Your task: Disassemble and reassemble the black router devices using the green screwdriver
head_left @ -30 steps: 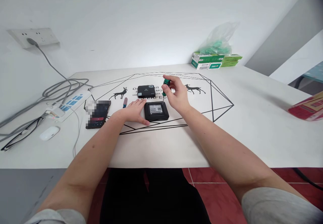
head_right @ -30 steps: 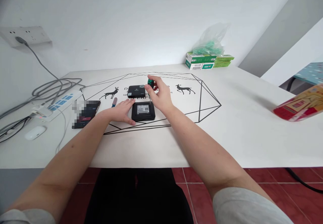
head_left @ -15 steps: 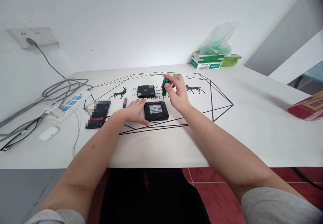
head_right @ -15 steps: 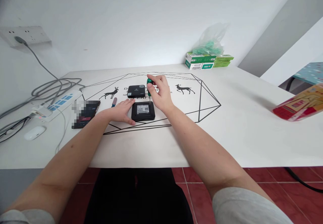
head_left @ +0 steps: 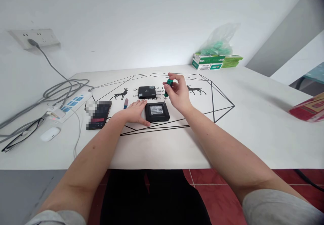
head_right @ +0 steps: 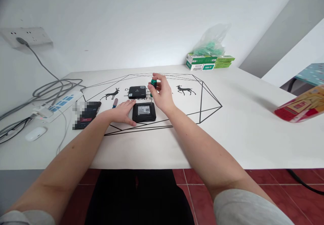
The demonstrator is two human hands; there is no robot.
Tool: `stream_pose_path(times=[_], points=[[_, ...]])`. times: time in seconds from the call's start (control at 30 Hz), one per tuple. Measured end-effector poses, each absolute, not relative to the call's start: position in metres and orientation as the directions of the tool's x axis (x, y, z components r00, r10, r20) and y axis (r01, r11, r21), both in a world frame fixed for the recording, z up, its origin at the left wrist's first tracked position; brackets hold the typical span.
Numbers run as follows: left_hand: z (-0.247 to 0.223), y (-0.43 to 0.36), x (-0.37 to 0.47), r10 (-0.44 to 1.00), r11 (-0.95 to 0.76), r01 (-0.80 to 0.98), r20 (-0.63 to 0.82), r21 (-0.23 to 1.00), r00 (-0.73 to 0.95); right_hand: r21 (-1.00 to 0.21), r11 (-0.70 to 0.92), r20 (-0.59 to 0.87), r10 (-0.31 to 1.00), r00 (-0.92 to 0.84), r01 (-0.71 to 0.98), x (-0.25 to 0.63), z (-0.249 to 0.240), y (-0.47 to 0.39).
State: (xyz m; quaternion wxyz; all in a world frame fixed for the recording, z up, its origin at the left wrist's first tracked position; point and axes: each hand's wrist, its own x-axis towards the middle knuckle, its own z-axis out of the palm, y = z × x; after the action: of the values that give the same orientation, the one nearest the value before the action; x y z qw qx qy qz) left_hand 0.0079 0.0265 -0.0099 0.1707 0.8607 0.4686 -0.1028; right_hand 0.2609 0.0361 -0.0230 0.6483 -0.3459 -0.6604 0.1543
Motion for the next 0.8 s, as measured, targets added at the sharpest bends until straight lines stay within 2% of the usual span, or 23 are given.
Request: stream_pose_path(times=[0.1, 0.4, 0.5, 0.67, 0.8], points=[[-0.010, 0.027, 0.008, 0.771, -0.504, 0.840, -0.334, 0.198, 0.542, -0.681, 0.696, 0.725, 0.685, 0.075, 0.225, 0.261, -0.024, 0.036], [-0.011, 0.027, 0.007, 0.768, -0.507, 0.835, -0.329, 0.213, 0.550, -0.651, 0.702, 0.744, 0.665, 0.064, 0.289, 0.261, -0.020, 0.029], [-0.012, 0.027, 0.006, 0.769, -0.509, 0.834, -0.323, 0.213, 0.552, -0.620, 0.709, 0.762, 0.646, 0.044, 0.335, 0.261, -0.018, 0.028], [-0.011, 0.026, 0.007, 0.767, -0.506, 0.835, -0.330, 0.217, 0.550, -0.502, 0.723, 0.834, 0.550, 0.044, 0.474, 0.264, -0.015, 0.026], [-0.011, 0.026, 0.007, 0.767, -0.506, 0.836, -0.333, 0.213, 0.549, -0.477, 0.744, 0.852, 0.521, 0.041, 0.468, 0.265, -0.015, 0.027]])
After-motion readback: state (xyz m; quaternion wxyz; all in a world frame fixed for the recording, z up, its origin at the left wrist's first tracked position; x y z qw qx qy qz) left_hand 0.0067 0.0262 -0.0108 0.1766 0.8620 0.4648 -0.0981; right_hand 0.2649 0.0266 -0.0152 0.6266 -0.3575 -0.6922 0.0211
